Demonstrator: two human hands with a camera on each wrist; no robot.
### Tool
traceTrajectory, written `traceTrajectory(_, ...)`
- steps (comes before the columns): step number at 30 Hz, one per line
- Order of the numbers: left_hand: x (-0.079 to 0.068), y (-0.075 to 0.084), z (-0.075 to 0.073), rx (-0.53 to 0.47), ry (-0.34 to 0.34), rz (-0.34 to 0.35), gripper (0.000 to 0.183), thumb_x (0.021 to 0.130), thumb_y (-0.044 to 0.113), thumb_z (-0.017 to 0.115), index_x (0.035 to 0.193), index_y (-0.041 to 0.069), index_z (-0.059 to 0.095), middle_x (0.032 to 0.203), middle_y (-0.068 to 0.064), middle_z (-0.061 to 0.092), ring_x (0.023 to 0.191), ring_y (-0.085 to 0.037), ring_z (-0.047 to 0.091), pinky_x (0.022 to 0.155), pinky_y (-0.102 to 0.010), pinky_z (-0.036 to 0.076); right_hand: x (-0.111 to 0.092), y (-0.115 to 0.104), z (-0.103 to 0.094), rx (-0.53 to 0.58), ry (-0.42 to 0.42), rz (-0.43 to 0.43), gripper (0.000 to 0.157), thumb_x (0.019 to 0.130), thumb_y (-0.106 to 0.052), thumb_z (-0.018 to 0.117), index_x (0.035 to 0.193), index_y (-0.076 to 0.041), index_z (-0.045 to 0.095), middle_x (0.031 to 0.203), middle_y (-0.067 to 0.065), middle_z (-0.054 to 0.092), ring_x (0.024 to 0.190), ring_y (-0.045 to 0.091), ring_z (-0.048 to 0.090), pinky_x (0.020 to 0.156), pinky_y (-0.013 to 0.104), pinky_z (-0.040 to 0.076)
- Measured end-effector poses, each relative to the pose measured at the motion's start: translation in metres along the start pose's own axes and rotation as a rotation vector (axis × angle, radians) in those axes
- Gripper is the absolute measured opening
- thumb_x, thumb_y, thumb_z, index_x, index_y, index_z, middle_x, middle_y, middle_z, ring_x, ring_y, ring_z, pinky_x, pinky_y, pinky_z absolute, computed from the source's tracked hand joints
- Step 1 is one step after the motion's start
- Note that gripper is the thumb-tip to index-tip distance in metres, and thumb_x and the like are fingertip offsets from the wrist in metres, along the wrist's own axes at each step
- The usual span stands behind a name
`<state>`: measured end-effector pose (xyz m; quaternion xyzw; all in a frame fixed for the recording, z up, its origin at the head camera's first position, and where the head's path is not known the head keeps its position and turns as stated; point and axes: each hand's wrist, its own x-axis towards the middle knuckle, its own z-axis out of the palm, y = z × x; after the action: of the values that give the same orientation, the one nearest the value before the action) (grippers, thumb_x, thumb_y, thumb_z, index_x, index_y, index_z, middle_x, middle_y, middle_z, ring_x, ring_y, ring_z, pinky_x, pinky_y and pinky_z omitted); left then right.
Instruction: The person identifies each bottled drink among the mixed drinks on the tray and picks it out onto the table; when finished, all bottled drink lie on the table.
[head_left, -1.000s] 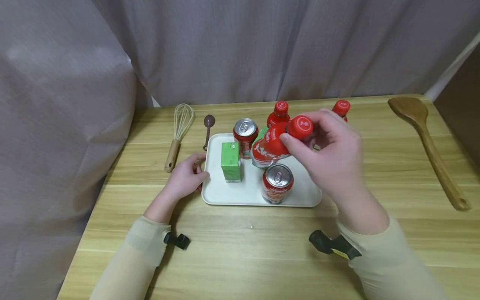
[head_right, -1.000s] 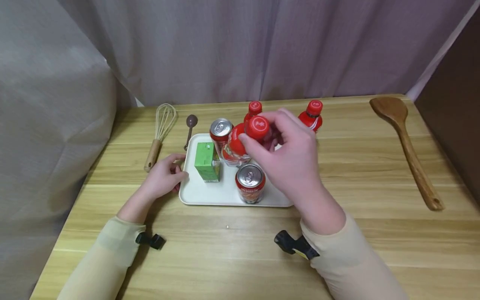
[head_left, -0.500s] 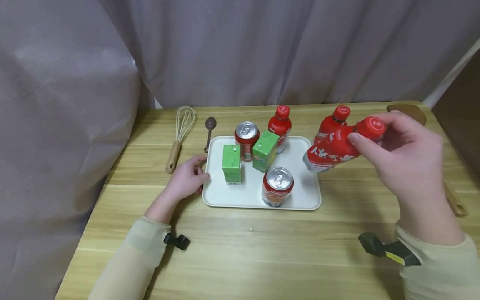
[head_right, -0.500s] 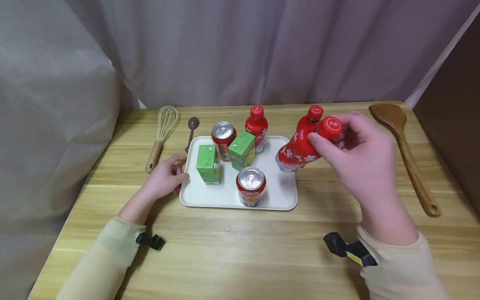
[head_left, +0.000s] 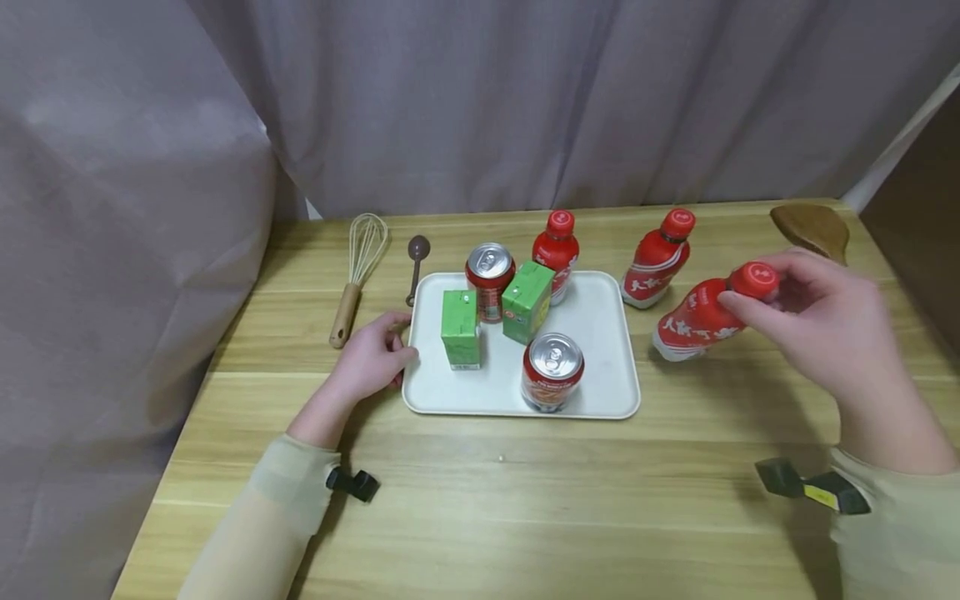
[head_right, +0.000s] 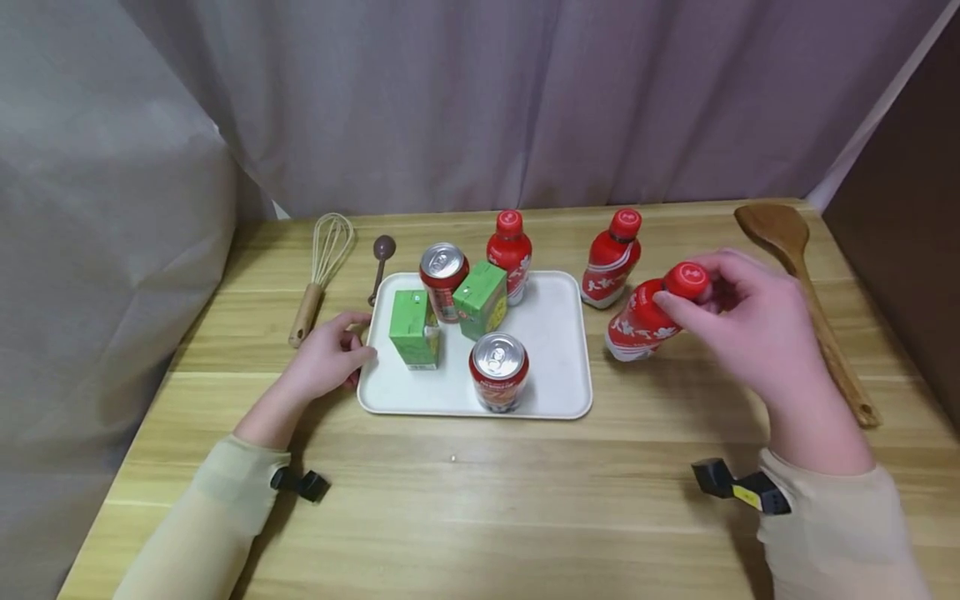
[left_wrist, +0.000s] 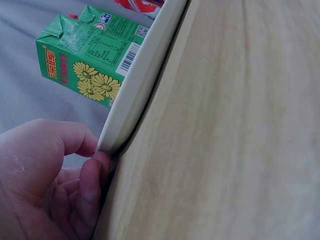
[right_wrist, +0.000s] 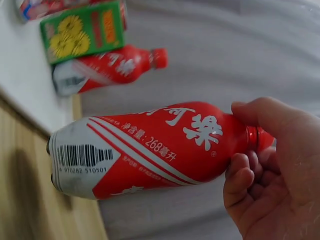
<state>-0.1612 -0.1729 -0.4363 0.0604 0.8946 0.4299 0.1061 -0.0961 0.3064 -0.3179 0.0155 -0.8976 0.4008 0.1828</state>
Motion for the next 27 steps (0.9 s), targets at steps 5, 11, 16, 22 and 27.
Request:
traceTrajectory(5, -0.001, -0.001, 0.000, 0.002, -0.003, 0.002, 0.059, 0.089, 0.011, 0.068, 0.146, 0.006, 0.052, 0.075, -0.010, 0.063, 0.050, -0.022, 0.062, 0.046, -0.036, 0.055, 0.006, 0.013, 0.011, -0.072, -0.073, -0.028, 0.027, 0.084, -0.014, 0.085, 0.108, -0.005, 0.074, 0.087, -0.030, 0.059, 0.073, -0.006, 0.052, 0.064, 0.004, 0.042)
traceTrajectory(11, 0.000, -0.002, 0.000, -0.004, -0.002, 0.005, 0.059, 0.089, 0.011, 0.068, 0.146, 0.007, 0.052, 0.076, -0.010, 0.064, 0.049, -0.023, 0.062, 0.046, -0.037, 0.054, 0.007, 0.014, 0.023, -0.094, -0.092, -0.058, 0.027, 0.083, -0.014, 0.086, 0.106, -0.004, 0.074, 0.085, -0.026, 0.057, 0.073, -0.006, 0.052, 0.065, 0.003, 0.041)
traceTrajectory(16, 0.001, -0.003, 0.000, -0.009, -0.005, 0.007, 0.059, 0.089, 0.011, 0.068, 0.146, 0.008, 0.052, 0.076, -0.010, 0.064, 0.049, -0.023, 0.061, 0.046, -0.037, 0.054, 0.007, 0.016, 0.031, -0.096, -0.082, -0.046, 0.028, 0.082, -0.012, 0.086, 0.106, -0.005, 0.075, 0.082, -0.017, 0.056, 0.072, -0.004, 0.050, 0.062, 0.006, 0.039)
traceTrajectory(22, 0.001, -0.001, 0.000, -0.010, -0.005, 0.007, 0.059, 0.089, 0.011, 0.068, 0.146, 0.008, 0.052, 0.076, -0.010, 0.064, 0.049, -0.023, 0.061, 0.046, -0.037, 0.054, 0.008, 0.019, 0.039, -0.071, -0.087, -0.027, 0.029, 0.084, -0.011, 0.085, 0.110, -0.004, 0.073, 0.083, -0.012, 0.053, 0.074, 0.003, 0.046, 0.060, 0.010, 0.037)
traceTrajectory(27, 0.000, -0.001, 0.000, -0.011, -0.008, -0.001, 0.059, 0.089, 0.011, 0.068, 0.146, 0.008, 0.052, 0.076, -0.010, 0.064, 0.049, -0.023, 0.061, 0.046, -0.037, 0.054, 0.008, 0.018, 0.041, -0.055, -0.090, -0.018, 0.027, 0.086, -0.011, 0.082, 0.110, -0.004, 0.072, 0.084, -0.012, 0.053, 0.075, 0.004, 0.046, 0.059, 0.012, 0.038)
